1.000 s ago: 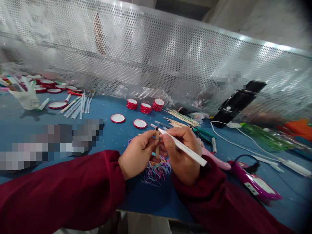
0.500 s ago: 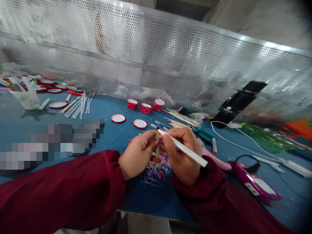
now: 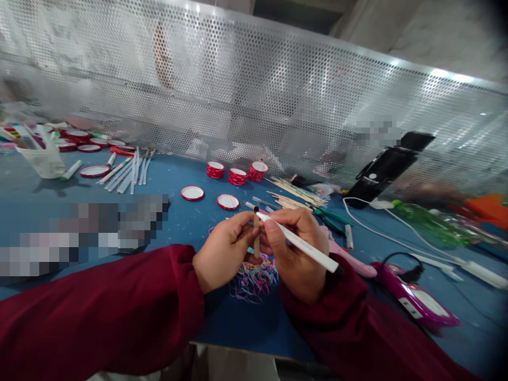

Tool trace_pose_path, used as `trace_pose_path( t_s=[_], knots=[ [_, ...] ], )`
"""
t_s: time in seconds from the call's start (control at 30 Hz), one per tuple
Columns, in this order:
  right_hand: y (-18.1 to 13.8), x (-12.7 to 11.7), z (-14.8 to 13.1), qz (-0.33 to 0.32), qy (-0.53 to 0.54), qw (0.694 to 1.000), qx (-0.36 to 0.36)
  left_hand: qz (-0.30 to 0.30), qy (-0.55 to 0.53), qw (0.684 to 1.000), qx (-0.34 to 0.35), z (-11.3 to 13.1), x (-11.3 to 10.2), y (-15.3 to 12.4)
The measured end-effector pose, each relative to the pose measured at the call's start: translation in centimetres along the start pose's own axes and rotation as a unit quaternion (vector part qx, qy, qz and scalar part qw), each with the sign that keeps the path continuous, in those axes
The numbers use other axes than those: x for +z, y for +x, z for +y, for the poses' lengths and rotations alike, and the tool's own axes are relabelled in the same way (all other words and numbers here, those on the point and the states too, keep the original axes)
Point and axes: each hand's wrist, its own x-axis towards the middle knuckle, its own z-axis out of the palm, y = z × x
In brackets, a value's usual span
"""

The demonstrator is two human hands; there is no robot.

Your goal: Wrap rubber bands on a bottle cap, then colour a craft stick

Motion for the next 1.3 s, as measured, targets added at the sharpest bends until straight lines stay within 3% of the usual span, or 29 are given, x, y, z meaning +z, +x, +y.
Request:
trace_pose_path(
  t_s=[1.3],
  knots=[
    [-0.33,0.38,0.51,-0.003,0.036,0.999,0.034,0.006,-0.012,1.000,-0.013,0.47,0.13,-0.01]
  ],
)
